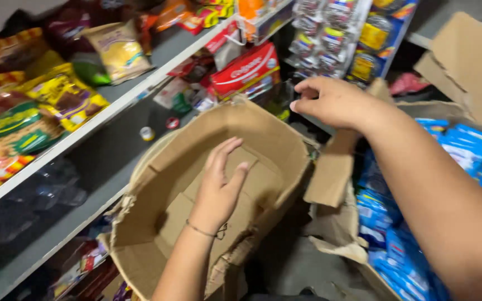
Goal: Sorting and organizing small snack packets into a cardboard box in a store.
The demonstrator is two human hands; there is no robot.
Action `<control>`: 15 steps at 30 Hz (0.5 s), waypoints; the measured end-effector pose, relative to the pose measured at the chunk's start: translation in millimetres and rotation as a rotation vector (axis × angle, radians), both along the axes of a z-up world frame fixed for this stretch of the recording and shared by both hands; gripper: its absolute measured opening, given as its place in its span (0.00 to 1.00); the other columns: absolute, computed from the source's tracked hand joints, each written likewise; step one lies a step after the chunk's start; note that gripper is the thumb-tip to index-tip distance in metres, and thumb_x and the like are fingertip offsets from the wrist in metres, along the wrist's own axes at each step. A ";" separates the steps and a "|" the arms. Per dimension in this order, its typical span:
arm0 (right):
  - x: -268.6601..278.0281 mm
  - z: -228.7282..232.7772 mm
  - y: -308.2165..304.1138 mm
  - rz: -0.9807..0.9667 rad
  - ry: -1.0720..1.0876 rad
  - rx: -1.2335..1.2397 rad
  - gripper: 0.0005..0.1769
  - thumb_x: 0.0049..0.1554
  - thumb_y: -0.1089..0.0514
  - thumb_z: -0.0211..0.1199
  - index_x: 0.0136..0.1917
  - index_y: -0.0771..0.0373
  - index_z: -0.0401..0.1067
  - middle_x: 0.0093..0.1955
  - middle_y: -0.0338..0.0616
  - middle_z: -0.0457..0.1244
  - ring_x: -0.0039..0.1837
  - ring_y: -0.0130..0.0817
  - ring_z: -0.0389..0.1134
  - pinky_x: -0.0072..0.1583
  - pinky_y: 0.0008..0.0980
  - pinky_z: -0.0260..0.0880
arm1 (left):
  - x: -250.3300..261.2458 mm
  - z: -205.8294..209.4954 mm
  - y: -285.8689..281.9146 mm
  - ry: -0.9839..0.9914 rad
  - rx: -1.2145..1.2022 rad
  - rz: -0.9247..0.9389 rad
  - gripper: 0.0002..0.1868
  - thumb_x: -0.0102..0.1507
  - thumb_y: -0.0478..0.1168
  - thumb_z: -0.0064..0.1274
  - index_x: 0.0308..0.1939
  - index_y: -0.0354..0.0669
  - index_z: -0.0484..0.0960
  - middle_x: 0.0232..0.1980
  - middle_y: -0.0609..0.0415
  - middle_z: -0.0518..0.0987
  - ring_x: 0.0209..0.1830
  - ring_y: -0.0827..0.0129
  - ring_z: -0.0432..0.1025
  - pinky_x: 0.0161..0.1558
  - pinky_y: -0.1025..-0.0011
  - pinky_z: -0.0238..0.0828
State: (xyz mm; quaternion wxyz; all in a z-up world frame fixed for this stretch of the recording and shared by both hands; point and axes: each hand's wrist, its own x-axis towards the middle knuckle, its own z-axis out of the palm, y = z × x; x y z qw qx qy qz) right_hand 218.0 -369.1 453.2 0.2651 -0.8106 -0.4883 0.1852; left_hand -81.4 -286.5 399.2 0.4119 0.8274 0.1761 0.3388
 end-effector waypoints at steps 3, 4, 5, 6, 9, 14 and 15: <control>23.3 -60.7 97.3 0.050 -0.079 -0.146 0.35 0.52 0.41 0.69 0.68 0.59 0.72 0.63 0.51 0.68 0.63 0.45 0.69 0.63 0.42 0.68 | -93.6 -33.5 60.1 0.116 0.016 0.373 0.25 0.63 0.42 0.55 0.64 0.42 0.75 0.69 0.46 0.73 0.71 0.53 0.67 0.65 0.59 0.65; 29.5 -92.0 122.4 0.054 -0.151 -0.212 0.36 0.51 0.40 0.71 0.67 0.60 0.73 0.65 0.54 0.67 0.65 0.48 0.67 0.65 0.43 0.66 | -130.1 -47.9 70.2 0.218 0.006 0.545 0.27 0.61 0.44 0.57 0.64 0.43 0.76 0.70 0.46 0.72 0.70 0.52 0.66 0.59 0.59 0.68; 42.2 -124.8 144.9 0.090 -0.147 -0.217 0.36 0.51 0.40 0.71 0.67 0.60 0.73 0.65 0.54 0.67 0.65 0.48 0.67 0.65 0.43 0.66 | -161.3 -66.9 78.2 0.229 -0.004 0.579 0.27 0.61 0.44 0.57 0.64 0.43 0.76 0.70 0.46 0.72 0.70 0.52 0.66 0.59 0.59 0.68; 56.4 -158.0 164.8 0.029 -0.161 -0.251 0.37 0.50 0.40 0.71 0.68 0.61 0.73 0.66 0.55 0.67 0.66 0.50 0.68 0.66 0.44 0.67 | -190.3 -85.9 85.4 0.335 0.100 0.709 0.30 0.59 0.45 0.60 0.64 0.41 0.75 0.69 0.43 0.71 0.70 0.49 0.65 0.64 0.56 0.65; 81.0 -238.3 201.8 -0.091 -0.186 -0.348 0.40 0.49 0.40 0.72 0.70 0.59 0.72 0.67 0.56 0.66 0.66 0.52 0.69 0.67 0.44 0.68 | -256.1 -138.3 89.5 0.518 0.173 0.915 0.39 0.54 0.49 0.64 0.66 0.40 0.70 0.68 0.34 0.69 0.67 0.43 0.63 0.65 0.53 0.62; 55.3 -269.4 194.3 -0.230 -0.263 -0.553 0.36 0.50 0.40 0.70 0.68 0.58 0.74 0.67 0.57 0.67 0.67 0.55 0.69 0.66 0.48 0.69 | -276.0 -135.9 88.9 0.782 -0.256 0.942 0.51 0.55 0.50 0.59 0.78 0.54 0.48 0.62 0.30 0.73 0.55 0.39 0.72 0.55 0.52 0.72; 44.7 -264.5 192.3 -0.257 -0.268 -0.534 0.34 0.50 0.42 0.69 0.67 0.56 0.74 0.68 0.57 0.66 0.68 0.55 0.67 0.66 0.49 0.68 | -277.8 -138.8 92.2 0.863 -0.376 0.913 0.51 0.58 0.49 0.55 0.80 0.59 0.42 0.58 0.32 0.76 0.50 0.39 0.75 0.52 0.52 0.74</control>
